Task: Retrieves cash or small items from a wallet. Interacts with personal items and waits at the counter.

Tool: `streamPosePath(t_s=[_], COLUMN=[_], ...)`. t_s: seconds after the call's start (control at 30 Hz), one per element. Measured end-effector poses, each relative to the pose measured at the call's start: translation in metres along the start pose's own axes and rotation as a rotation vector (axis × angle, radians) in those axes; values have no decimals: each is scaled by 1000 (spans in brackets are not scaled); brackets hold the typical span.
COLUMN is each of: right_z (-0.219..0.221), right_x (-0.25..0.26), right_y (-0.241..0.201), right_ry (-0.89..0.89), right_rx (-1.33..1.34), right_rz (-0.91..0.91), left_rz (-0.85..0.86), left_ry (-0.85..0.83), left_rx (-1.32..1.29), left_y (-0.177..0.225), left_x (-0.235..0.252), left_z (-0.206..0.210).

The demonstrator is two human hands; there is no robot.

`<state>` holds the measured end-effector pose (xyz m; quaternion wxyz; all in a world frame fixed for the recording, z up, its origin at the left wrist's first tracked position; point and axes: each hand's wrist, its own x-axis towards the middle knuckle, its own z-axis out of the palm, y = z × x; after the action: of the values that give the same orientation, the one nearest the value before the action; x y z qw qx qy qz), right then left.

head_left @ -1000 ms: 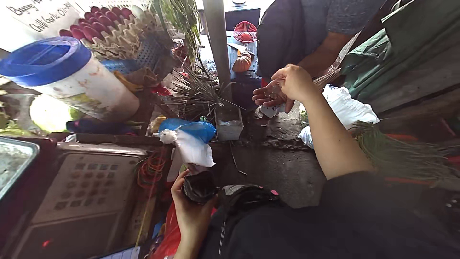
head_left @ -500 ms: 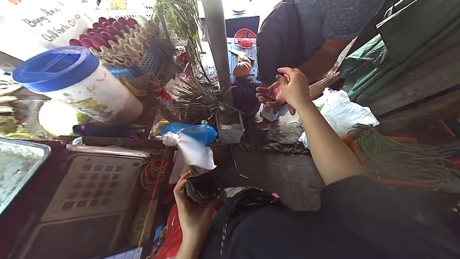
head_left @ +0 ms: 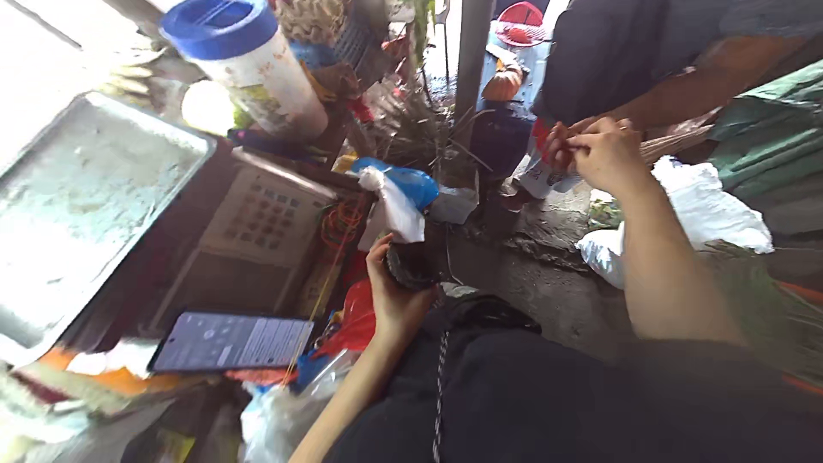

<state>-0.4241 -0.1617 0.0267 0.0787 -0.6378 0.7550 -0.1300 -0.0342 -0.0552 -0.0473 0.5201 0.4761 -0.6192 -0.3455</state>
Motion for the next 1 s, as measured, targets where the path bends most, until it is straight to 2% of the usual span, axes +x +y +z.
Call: streamPosePath(t_s=[0.1, 0.17, 0.23, 0.27, 0.33, 0.37, 0.43, 0.53, 0.63, 0.73, 0.8, 0.87, 1.0], right_z=[-7, -14, -11, -2, 24, 37, 55, 57, 56, 55, 49, 38, 17], right_x=[-14, -39, -74, -91, -122, -133, -145, -145, -139, -124, -111, -101, -78], right_y=[-22, -56, -96, -114, -144, -154, -166, -174, -181, -182, -178, -175, -165], right_ry=[107, 171, 70, -46, -272, -277, -172, -149, -130, -146, -243, -373, -492], right_rx=[37, 152, 363, 463, 540, 526, 436, 242, 121, 145, 127, 72, -24], right_rz=[-33, -210, -482, -587, -684, -728, -803, -859, -950, -1028, -1027, -946, -589], left_rz=[-3, 35, 94, 119, 152, 154, 107, -115, -196, -182, -210, -221, -51], left_ry=[32, 38, 28, 23, 15, 6, -17, -91, -253, -454, -561, -593, -498], left_rx=[-38, -48, -43, -31, -2, 27, 82, 145, 271, 334, 366, 415, 434], left_y=[4, 5, 6, 7, 6, 5, 3, 8, 22, 37, 45, 52, 60], left_x=[0, 0, 0, 0, -1, -1, -2, -5, -8, -10, -7, -3, 0], left_z=[-1, -2, -4, -4, -4, -4, -5, -5, -5, -4, -4, -7, -14])
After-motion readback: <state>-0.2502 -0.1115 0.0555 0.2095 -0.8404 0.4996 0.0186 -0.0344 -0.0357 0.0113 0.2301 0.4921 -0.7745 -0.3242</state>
